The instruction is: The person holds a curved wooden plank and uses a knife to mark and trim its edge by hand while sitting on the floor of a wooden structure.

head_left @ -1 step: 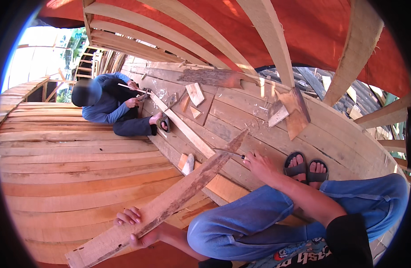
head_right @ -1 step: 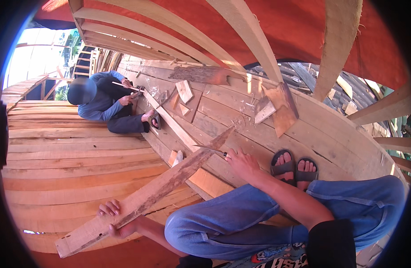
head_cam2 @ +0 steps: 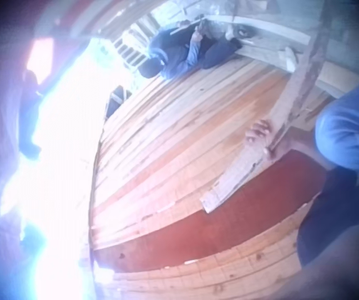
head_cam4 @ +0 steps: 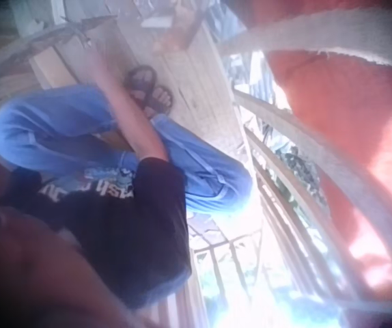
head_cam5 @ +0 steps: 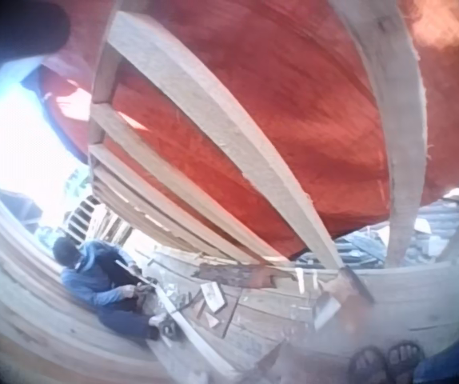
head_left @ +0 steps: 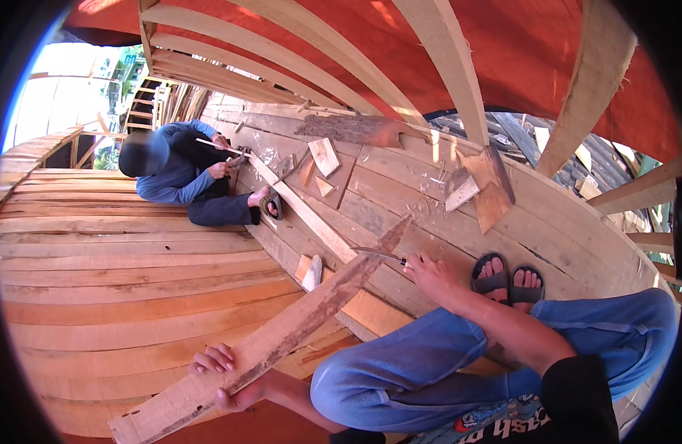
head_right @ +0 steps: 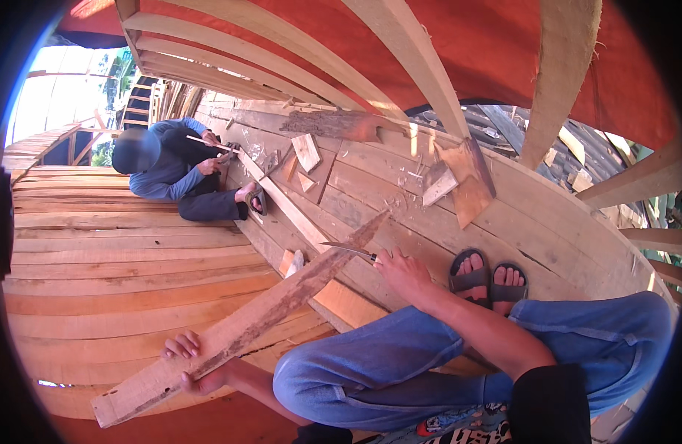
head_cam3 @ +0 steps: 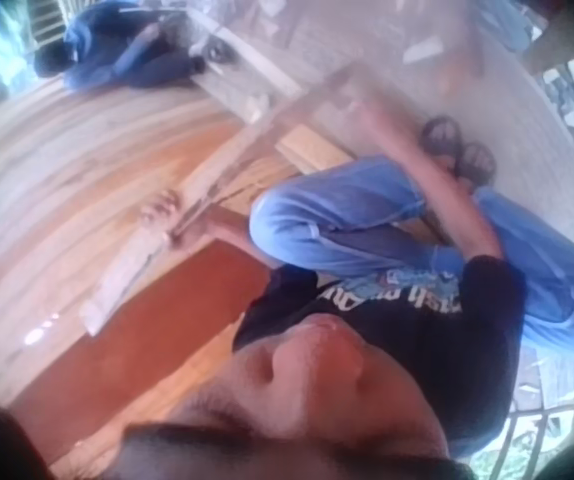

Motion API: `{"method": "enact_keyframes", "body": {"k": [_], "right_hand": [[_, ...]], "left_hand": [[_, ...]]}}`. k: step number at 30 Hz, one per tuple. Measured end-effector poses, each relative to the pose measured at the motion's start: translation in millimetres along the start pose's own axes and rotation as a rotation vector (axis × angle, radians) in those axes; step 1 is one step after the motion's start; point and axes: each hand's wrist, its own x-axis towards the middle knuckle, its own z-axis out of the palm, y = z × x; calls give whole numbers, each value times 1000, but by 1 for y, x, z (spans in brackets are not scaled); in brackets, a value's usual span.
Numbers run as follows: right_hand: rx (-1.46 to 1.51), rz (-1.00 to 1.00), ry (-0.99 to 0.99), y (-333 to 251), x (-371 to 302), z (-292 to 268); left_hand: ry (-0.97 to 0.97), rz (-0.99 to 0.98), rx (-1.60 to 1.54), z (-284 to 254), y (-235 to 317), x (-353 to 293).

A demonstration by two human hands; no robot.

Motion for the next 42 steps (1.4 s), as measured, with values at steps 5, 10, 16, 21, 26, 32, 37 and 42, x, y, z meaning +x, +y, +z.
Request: {"method": "enact_keyframes", "body": {"k": [5, 10, 16, 21, 26, 32, 37, 42], "right_hand": [[-23, -119, 14, -14, -6, 2], [27, -29, -146, -29, -7, -7], [46, 107, -154, -5, -1, -4], [2, -19, -111, -25, -13, -6], [82, 49, -146, -31, -13, -12], [21, -67, -78, -34, -13, -20], [71, -102, -140, -70, -29, -27], [52, -77, -136, -51, -24, -24]], "left_hand": [[27, 1, 7, -3, 0, -1], [18, 3, 3, -5, 2, -1], [-12, -2, -44, -4, 0, -1], [-5, -1, -14, -5, 1, -3], [77, 13, 15, -4, 0, -1], [28, -2, -16, 3, 0, -2], [20, 8, -22, 0, 1, -1], [36, 9, -14, 4, 1, -2]]}}
